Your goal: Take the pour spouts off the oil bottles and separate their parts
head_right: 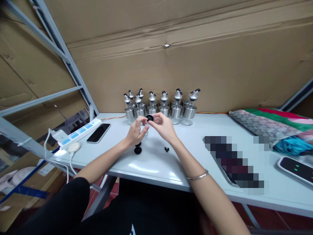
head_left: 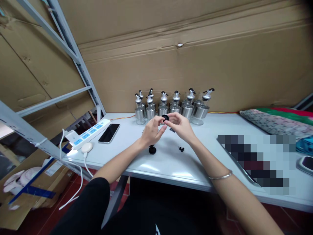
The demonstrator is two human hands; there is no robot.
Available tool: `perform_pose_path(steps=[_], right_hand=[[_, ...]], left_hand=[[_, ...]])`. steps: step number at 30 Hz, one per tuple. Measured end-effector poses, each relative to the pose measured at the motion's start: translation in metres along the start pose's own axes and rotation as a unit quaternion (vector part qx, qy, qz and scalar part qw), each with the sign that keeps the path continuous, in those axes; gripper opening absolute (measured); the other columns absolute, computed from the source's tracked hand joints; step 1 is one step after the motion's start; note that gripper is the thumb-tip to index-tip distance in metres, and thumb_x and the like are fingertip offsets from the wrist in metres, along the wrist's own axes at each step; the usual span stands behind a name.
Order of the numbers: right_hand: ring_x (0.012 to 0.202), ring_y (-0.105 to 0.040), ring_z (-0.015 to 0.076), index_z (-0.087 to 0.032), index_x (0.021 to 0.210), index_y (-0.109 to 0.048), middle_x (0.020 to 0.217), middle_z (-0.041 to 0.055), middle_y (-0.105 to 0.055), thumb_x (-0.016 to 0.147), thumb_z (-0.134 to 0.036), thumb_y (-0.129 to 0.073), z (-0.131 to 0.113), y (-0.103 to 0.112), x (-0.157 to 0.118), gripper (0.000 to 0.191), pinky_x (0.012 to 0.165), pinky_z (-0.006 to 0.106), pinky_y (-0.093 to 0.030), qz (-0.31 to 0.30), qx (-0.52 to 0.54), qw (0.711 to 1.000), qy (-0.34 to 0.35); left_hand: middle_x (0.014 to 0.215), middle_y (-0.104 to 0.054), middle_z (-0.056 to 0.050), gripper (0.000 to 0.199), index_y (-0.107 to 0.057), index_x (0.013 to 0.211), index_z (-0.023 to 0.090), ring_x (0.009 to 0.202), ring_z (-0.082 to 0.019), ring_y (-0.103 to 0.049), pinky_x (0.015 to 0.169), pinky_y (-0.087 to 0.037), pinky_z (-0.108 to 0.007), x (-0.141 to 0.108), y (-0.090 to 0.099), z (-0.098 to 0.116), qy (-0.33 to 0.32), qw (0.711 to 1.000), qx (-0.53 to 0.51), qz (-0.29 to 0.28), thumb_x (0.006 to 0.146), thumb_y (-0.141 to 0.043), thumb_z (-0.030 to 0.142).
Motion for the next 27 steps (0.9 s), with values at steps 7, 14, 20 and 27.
perform_pose_path(steps=[7,14,20,27], right_hand=[[0.082,-0.067,0.0206,-0.018,0.090,-0.059,0.085,0.0052,-0.070,0.064,-0.047,-0.073,-0.003,-0.003,-0.001,0.042,0.083,0.041,-0.053,-0.021,0.035,0.999,-0.002],[0.083,-0.068,0.0215,-0.018,0.093,-0.061,0.085,0.0054,-0.071,0.062,-0.046,-0.074,-0.001,-0.006,-0.001,0.044,0.084,0.040,-0.053,-0.048,0.065,0.997,-0.016],[0.081,-0.068,0.0218,-0.017,0.093,-0.061,0.085,0.0063,-0.071,0.061,-0.045,-0.075,0.002,-0.007,-0.002,0.044,0.079,0.040,-0.054,-0.053,0.045,0.997,-0.021],[0.079,-0.068,0.0201,-0.017,0.089,-0.061,0.083,0.0055,-0.070,0.065,-0.040,-0.072,-0.001,-0.011,-0.003,0.035,0.077,0.037,-0.055,-0.072,0.044,0.996,-0.018]], left_hand=[[0.097,-0.056,-0.006,0.033,-0.042,0.114,0.018,0.079,-0.016,-0.055,0.077,-0.044,-0.030,0.001,-0.006,-0.026,0.099,0.993,0.024,-0.057,0.092,-0.037,0.042],[0.091,-0.062,-0.003,0.027,-0.047,0.105,0.018,0.077,-0.015,-0.057,0.077,-0.040,-0.030,0.001,-0.007,-0.035,0.121,0.989,0.018,-0.083,0.091,-0.036,0.038],[0.080,-0.059,-0.001,0.027,-0.050,0.087,0.017,0.072,-0.015,-0.055,0.075,-0.036,-0.030,0.002,-0.007,-0.032,0.123,0.985,0.022,-0.116,0.089,-0.035,0.039],[0.067,-0.053,0.001,0.029,-0.046,0.073,0.017,0.063,-0.013,-0.049,0.066,-0.035,-0.027,0.001,-0.014,-0.038,0.131,0.980,-0.037,-0.142,0.084,-0.037,0.042]])
Point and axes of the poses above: each hand's wrist, its own x-axis towards the middle knuckle, its own y-axis out of the back of the hand, z = x × y, the point moved 9 cm from there along x, towards the middle knuckle
